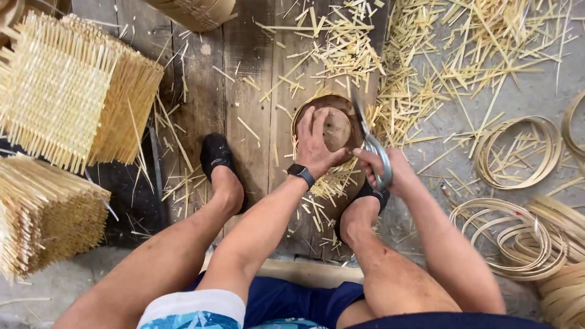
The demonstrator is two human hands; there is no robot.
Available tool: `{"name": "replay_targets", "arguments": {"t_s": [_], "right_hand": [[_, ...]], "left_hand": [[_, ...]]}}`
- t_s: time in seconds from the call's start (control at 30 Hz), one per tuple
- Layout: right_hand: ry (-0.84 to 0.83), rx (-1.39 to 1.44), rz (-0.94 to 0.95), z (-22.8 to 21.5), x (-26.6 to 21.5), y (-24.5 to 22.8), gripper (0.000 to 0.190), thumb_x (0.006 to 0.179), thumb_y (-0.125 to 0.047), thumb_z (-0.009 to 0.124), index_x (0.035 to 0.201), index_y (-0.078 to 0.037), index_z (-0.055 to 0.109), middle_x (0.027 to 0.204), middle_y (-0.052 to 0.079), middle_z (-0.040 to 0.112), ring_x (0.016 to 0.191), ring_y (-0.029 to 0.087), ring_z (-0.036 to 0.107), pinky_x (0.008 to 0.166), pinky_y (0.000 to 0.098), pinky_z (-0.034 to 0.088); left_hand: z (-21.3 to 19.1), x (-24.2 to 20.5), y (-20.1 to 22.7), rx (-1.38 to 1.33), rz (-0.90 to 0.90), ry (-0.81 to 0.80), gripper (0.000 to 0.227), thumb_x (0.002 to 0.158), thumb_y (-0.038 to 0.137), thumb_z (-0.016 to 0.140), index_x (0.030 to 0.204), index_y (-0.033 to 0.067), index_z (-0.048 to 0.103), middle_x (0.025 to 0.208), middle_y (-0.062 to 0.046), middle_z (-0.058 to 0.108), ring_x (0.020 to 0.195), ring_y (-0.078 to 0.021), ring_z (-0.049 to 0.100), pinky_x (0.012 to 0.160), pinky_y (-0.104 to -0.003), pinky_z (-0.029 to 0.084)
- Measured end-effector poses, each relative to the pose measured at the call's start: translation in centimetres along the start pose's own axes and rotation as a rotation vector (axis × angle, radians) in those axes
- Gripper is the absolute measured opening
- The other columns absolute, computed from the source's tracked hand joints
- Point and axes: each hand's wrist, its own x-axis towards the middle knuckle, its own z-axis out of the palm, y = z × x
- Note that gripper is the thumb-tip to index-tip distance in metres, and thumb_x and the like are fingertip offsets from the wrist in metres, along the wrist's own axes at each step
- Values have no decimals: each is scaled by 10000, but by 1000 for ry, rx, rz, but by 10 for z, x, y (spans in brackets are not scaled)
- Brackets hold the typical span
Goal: The recorder is weaving bamboo strips into circular baskets and trimming the edges with scissors.
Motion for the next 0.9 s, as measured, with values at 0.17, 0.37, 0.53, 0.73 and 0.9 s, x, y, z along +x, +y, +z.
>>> {"name": "replay_targets", "arguments": {"t_s": [0.17,0.37,0.53,0.73,0.9], "right_hand": [[-4,-277,-2,-35,-11,15,412,887,-383,769,768,-10,642,585,88,597,490,197,572,468,353,450],[310,-794,-354,-47,-14,89,558,911,-510,729,954,34,613,850,224,636,779,402,640,713,509,513],[504,-1040,-516,-29,-6,74,607,808,-525,733,1009,32,596,948,238,633,879,431,653,765,520,524],[415,-1138,-327,-69,36,93,389,943,-382,665,1036,-5,641,970,203,666,868,359,688,755,488,545],[500,-1191,-573,-68,18,42,448,843,-453,673,952,-19,664,945,196,673,845,362,690,720,481,551]], "left_hand": [[-1,1,-1,7,33,39,1079,588,288,978,1474,115,387,1541,-253,326,1420,-455,347,1192,-519,346],[20,0,33,-89,-195,151,1215,571,279,978,1540,85,272,1497,-243,347,1385,-447,351,1173,-535,319],[38,0,42,-63,-265,220,1239,568,278,972,1559,82,254,1485,-235,349,1358,-444,362,1153,-552,319],[35,10,34,-20,-226,182,1207,554,283,957,1533,92,277,1469,-234,354,1334,-450,370,1133,-549,340],[36,4,32,13,-182,121,1190,572,280,941,1543,96,278,1484,-232,344,1336,-458,372,1135,-545,345]]}}
